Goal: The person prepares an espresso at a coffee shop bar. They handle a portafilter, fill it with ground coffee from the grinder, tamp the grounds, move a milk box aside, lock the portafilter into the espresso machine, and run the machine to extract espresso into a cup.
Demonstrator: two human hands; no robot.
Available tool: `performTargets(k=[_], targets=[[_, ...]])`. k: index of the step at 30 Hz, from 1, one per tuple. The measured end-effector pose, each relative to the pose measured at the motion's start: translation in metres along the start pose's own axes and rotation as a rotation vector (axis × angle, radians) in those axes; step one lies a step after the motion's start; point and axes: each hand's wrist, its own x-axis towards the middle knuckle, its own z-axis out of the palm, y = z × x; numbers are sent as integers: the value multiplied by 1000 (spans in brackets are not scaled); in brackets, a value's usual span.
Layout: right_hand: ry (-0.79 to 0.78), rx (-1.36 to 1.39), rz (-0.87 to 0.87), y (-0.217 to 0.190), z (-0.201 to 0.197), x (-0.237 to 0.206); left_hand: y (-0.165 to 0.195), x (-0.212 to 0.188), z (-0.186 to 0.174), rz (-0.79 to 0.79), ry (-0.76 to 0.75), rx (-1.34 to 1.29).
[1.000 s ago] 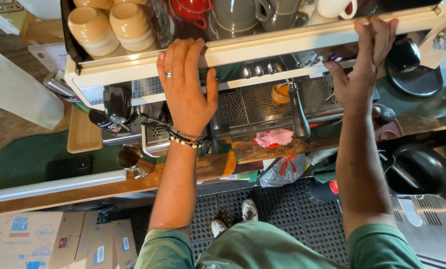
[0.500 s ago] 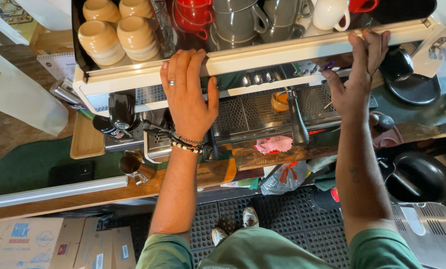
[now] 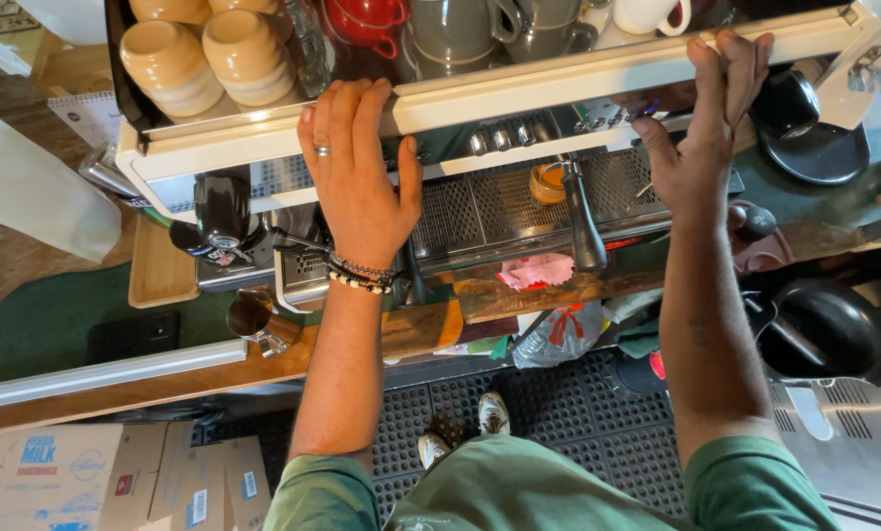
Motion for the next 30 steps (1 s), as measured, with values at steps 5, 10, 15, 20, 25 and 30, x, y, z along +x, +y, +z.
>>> performTargets(k=[5,10,15,20,25,30], targets=[[12,-12,-28,5,2,-1,-1,-1,0,0,-5,5],[-4,6,7,0,-5,-6,-3,-6,3,-10,-24,10],[-29,12,69,-9,-10,-10,-7,-11,6,0,-22,16],[-24,89,91,-10,-10,-12,-8,-14,8,7,-9,18],[-27,94,66,-1,-8,-21,-8,-14,9,15,-5,31],[-28,80,63,16,-3,-26,-7,-15,9,6,-6,38]])
